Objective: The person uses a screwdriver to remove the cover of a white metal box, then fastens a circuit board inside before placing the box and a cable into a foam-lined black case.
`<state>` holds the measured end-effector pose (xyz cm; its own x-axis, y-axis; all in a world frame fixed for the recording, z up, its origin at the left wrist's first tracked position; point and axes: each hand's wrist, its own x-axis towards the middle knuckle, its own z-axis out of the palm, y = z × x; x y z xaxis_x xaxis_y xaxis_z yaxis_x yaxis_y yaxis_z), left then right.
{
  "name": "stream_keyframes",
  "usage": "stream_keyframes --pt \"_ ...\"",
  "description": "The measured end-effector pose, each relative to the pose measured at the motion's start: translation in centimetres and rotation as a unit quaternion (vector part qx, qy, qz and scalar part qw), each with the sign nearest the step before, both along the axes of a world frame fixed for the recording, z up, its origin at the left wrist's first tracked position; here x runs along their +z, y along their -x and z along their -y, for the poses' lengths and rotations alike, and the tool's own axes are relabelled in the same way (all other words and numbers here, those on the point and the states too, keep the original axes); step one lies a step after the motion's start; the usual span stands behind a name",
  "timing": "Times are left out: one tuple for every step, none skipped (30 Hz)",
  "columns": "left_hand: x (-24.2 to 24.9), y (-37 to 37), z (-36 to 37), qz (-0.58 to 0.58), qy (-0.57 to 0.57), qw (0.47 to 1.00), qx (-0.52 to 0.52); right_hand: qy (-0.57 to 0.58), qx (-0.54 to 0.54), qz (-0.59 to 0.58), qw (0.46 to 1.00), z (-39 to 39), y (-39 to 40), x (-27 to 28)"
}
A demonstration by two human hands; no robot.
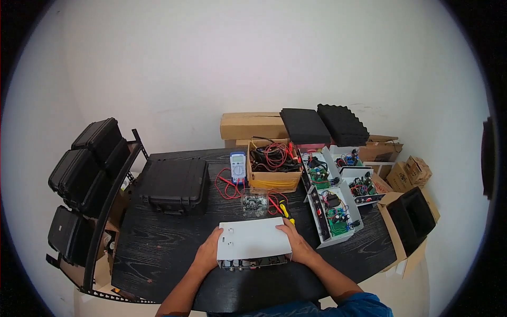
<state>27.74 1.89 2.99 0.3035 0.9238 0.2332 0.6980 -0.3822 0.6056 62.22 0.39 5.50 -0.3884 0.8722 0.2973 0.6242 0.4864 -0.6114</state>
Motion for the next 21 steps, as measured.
stream_keyframes --pt "-0.3 0.1 -0.1 0.025 -0.003 1.0 0.001 -0.003 -0.003 0.009 1.0 0.1 0.1 1.0" --pt "-0.6 0.2 -0.2 0.05 -0.007 0.999 0.002 -0.021 -0.001 0.002 1.0 0.1 0.2 1.7" --pt "-0.8 0.3 -0.3 0.077 -0.012 0.997 0.004 -0.039 0.0 -0.004 0.999 0.0 0.4 2.4" --pt "-1.0 0.2 -0.1 0.107 0.005 0.994 0.021 -0.059 0.001 -0.009 0.998 0.0 0.5 2.9" --pt "-1.2 0.2 0.1 0.138 0.021 0.989 0.038 -0.03 -0.016 -0.097 0.995 0.1 1.0 3.1" --pt "-1.5 0.2 0.4 0.169 0.038 0.983 0.055 -0.002 -0.034 -0.184 0.982 0.3 1.9 3.2" --pt "-2.7 0.3 -0.1 0.226 -0.012 0.974 0.028 0.027 -0.051 -0.27 0.961 0.4 2.7 3.2" --pt "-3.9 0.4 -0.5 0.277 -0.061 0.959 -0.003 0.109 -0.013 -0.341 0.933 0.0 3.2 2.0" --pt "-3.9 -0.1 -0.7 0.334 -0.085 0.939 -0.014 0.19 0.026 -0.409 0.892 -0.7 3.7 -0.3" --pt "-2.8 -0.1 -0.6 0.296 -0.141 0.945 -0.008 0.267 0.064 -0.47 0.839 -0.8 4.4 -1.1" --pt "-1.7 -0.1 -0.5 0.257 -0.198 0.946 0.002 0.4 0.096 -0.527 0.744 0.2 4.8 -1.8" --pt "-1.9 -0.2 -0.6 0.305 -0.186 0.934 0.009 0.52 0.125 -0.568 0.626 1.7 5.7 -1.0" --pt "-2.4 -0.4 -0.5 0.352 -0.173 0.92 0.016 0.49 0.154 -0.512 0.688 2.9 7.0 0.7" --pt "-2.7 -0.6 -0.5 0.399 -0.159 0.903 0.023 0.457 0.182 -0.452 0.745 3.9 8.6 2.1" --pt "-2.9 -0.5 -0.6 0.388 -0.148 0.909 0.042 0.406 0.197 -0.484 0.749 4.6 10.3 2.4" --pt "-3.1 -0.3 -0.6 0.377 -0.136 0.914 0.06 0.354 0.21 -0.515 0.752 5.4 11.9 2.3" --pt "-3.3 -0.3 -0.6 0.407 -0.11 0.905 0.057 0.328 0.201 -0.522 0.761 5.8 12.7 1.8" --pt "-3.5 -0.2 -0.6 0.436 -0.084 0.895 0.054 0.302 0.191 -0.529 0.77 6.1 13.4 1.2" --pt "-3.5 -0.4 -0.4 0.501 -0.04 0.864 0.03 0.303 0.158 -0.514 0.787 6.0 13.7 0.2" --pt "-3.3 -0.6 -0.6 0.562 0.02 0.827 0.014 0.302 0.122 -0.499 0.803 5.8 13.7 -0.5" --pt "-2.8 -1.0 -0.7 0.621 0.078 0.78 0.005 0.321 0.079 -0.515 0.791 6.0 13.6 0.0"
